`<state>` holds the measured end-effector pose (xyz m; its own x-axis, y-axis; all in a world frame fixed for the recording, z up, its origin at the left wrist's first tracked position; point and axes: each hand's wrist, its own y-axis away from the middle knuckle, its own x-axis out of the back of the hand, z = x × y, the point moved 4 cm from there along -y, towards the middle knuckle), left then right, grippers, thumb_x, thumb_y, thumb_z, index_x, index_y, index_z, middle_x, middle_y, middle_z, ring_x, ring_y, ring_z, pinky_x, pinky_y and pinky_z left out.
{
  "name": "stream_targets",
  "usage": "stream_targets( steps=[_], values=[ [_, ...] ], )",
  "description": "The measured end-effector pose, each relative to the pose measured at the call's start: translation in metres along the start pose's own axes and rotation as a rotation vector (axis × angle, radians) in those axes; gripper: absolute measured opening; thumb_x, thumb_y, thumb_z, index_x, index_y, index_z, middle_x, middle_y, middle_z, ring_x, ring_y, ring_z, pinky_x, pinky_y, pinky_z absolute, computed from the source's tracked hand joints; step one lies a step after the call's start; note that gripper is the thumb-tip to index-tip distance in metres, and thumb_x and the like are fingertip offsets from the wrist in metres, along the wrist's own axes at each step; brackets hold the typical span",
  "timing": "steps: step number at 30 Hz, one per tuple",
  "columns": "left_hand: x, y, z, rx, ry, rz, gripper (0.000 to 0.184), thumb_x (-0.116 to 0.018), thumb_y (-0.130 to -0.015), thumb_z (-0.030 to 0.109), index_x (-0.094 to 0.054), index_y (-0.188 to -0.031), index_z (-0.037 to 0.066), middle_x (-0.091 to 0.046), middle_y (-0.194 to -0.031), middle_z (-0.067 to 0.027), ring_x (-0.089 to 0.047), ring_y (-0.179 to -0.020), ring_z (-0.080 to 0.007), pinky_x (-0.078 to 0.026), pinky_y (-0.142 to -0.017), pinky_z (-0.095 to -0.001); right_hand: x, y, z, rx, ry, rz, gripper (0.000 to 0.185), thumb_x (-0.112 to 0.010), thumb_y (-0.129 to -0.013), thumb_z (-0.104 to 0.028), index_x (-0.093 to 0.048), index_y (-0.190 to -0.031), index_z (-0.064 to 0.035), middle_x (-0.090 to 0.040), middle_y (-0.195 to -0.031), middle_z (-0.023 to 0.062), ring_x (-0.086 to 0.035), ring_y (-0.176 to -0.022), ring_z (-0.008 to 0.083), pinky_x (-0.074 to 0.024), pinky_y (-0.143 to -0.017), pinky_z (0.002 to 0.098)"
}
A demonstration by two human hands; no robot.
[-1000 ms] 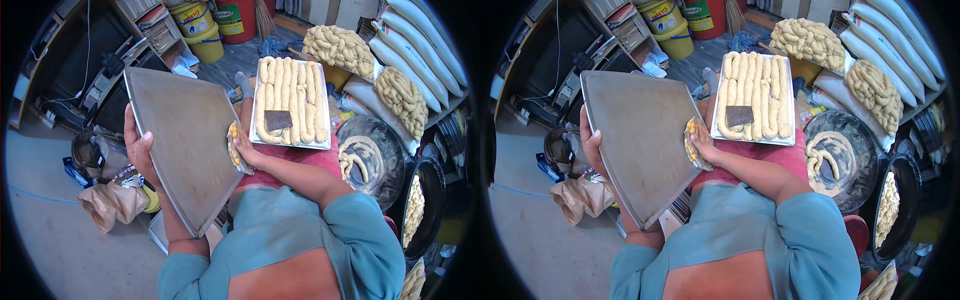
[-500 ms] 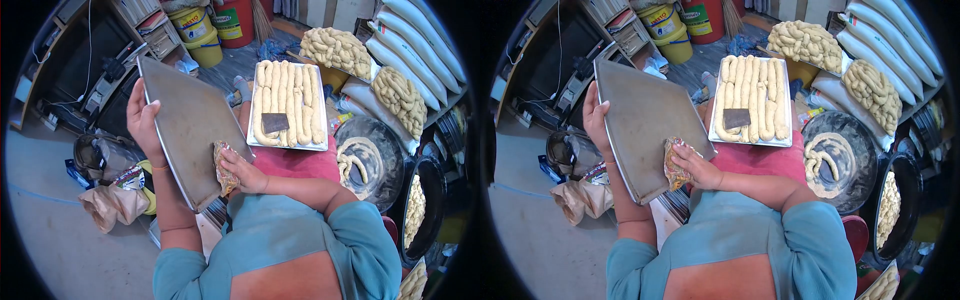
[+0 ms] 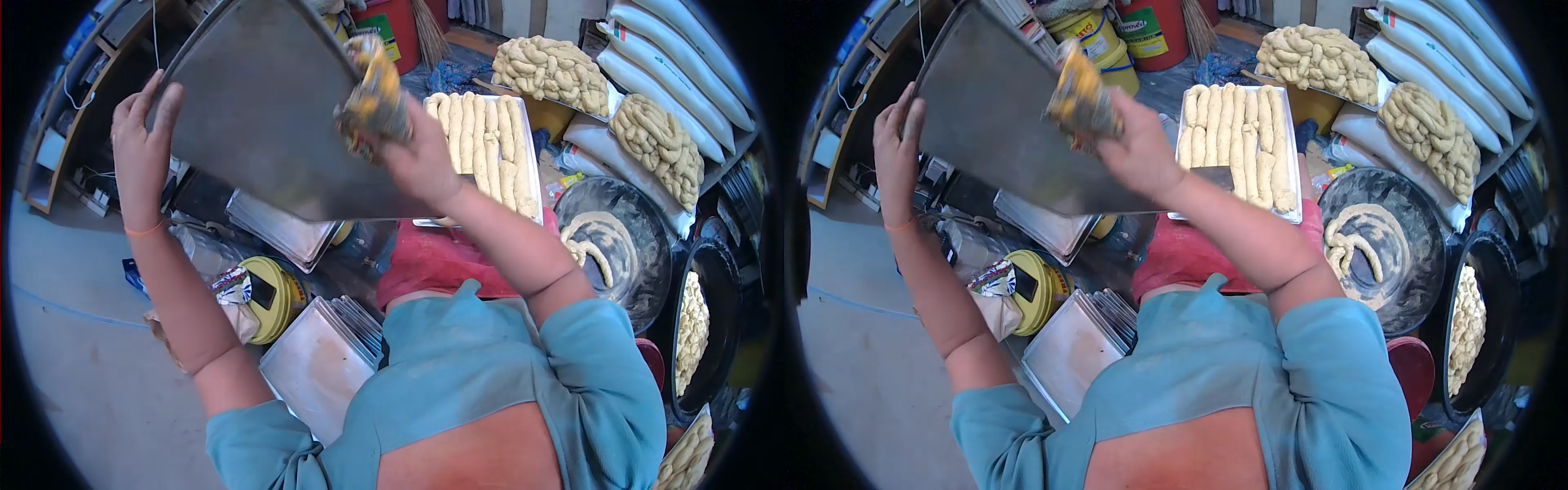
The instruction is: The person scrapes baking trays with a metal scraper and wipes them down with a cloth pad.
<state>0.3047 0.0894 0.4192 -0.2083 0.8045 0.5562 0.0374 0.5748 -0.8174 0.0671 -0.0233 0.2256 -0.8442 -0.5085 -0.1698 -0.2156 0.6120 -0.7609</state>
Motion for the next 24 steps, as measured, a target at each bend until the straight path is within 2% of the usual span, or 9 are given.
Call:
stream_targets(
  steps=[3,7,9,13,15,17,20,22,24],
  values=[
    [0.011,0.018,-0.002,0.182,0.428,-0.409,0.054,-0.063,-0.088,0.044,-0.06,-0.118,-0.001,-0.06,-0.099,-0.0048,-0.053,-0.098,-0.0104,-0.043,-0.086,-0.0281,0.013,-0.035,0.011,0.026,0.115,0.023,0.032,-0.069,-0.085,-0.02,-0.06,-0.111,-0.0031,-0.068,-0.09,0.0089,-0.066,-0.084,0.0185,-0.0503,-0.079,0.0312],
    [0.022,0.08,-0.024,0.372,0.904,-0.877,0.066,-0.071,-0.079,0.047,-0.057,-0.116,-0.005,-0.058,-0.105,-0.0035,-0.052,-0.094,-0.0126,-0.042,-0.084,-0.0292,0.006,-0.053,0.004,0.027,0.231,-0.157,0.034,-0.069,-0.086,-0.034,-0.063,-0.108,-0.0077,-0.069,-0.085,0.0081,-0.067,-0.08,0.0241,-0.0511,-0.075,0.0337],
    [0.022,0.126,-0.048,0.573,1.064,-0.651,0.061,-0.064,-0.087,0.042,-0.052,-0.122,-0.006,-0.058,-0.111,-0.0062,-0.052,-0.102,-0.0151,-0.04,-0.09,-0.0299,-0.005,-0.06,0.01,0.131,0.375,-0.213,0.035,-0.068,-0.087,-0.037,-0.063,-0.109,-0.01,-0.069,-0.083,0.0082,-0.067,-0.078,0.0278,-0.0515,-0.073,0.0352],
    [0.037,0.164,-0.004,0.539,1.2,-0.413,0.052,-0.054,-0.095,0.033,-0.048,-0.128,-0.007,-0.057,-0.121,-0.012,-0.054,-0.11,-0.0186,-0.04,-0.095,-0.0314,-0.032,-0.058,0.02,0.12,0.439,-0.1,0.053,-0.076,-0.074,-0.031,-0.059,-0.119,-0.0087,-0.063,-0.113,0.0155,-0.057,-0.109,0.0354,-0.0448,-0.093,0.0418],
    [0.033,0.178,0.001,0.65,1.341,-0.315,0.051,-0.051,-0.097,0.031,-0.046,-0.13,-0.007,-0.057,-0.123,-0.0134,-0.054,-0.112,-0.0196,-0.04,-0.097,-0.032,-0.069,-0.028,-0.016,0.379,0.448,-0.009,0.07,-0.076,-0.068,-0.024,-0.051,-0.132,-0.0094,-0.049,-0.137,0.0164,-0.041,-0.129,0.0379,-0.0268,-0.11,0.0485],
    [0.032,0.185,0.006,0.718,1.416,-0.223,0.05,-0.049,-0.099,0.029,-0.043,-0.133,-0.007,-0.056,-0.125,-0.0141,-0.054,-0.113,-0.0204,-0.04,-0.098,-0.0324,-0.107,0.008,-0.029,0.404,0.323,-0.348,0.083,-0.076,-0.068,-0.023,-0.04,-0.142,-0.013,-0.038,-0.147,0.0168,-0.031,-0.137,0.0379,-0.0126,-0.115,0.0524],
    [0.034,0.187,0.019,0.87,1.404,-0.036,0.039,-0.048,-0.1,0.023,-0.048,-0.127,-0.004,-0.058,-0.119,-0.0105,-0.056,-0.106,-0.0177,-0.043,-0.093,-0.031,-0.111,0.018,-0.028,0.436,0.433,-0.44,0.083,-0.075,-0.07,-0.027,-0.039,-0.144,-0.0135,-0.038,-0.146,0.0197,-0.029,-0.139,0.0352,-0.0116,-0.116,0.0524],
    [0.038,0.208,-0.007,0.862,1.299,0.041,0.039,-0.044,-0.101,0.026,-0.049,-0.127,-0.002,-0.06,-0.115,-0.0117,-0.06,-0.102,-0.019,-0.049,-0.087,-0.032,-0.098,-0.003,0.017,0.336,0.505,-0.265,0.079,-0.072,-0.076,-0.033,-0.038,-0.143,-0.0109,-0.038,-0.146,0.0207,-0.03,-0.139,0.0352,-0.0148,-0.116,0.0487],
    [0.043,0.212,-0.004,0.926,1.321,0.211,0.039,-0.043,-0.101,0.03,-0.053,-0.124,0.0,-0.062,-0.112,-0.0123,-0.062,-0.097,-0.0196,-0.052,-0.081,-0.0317,-0.068,-0.014,0.07,-0.007,0.378,0.001,0.068,-0.066,-0.083,-0.035,-0.04,-0.14,-0.0062,-0.04,-0.143,0.0224,-0.032,-0.137,0.0373,-0.0221,-0.114,0.0443]
  ],
)
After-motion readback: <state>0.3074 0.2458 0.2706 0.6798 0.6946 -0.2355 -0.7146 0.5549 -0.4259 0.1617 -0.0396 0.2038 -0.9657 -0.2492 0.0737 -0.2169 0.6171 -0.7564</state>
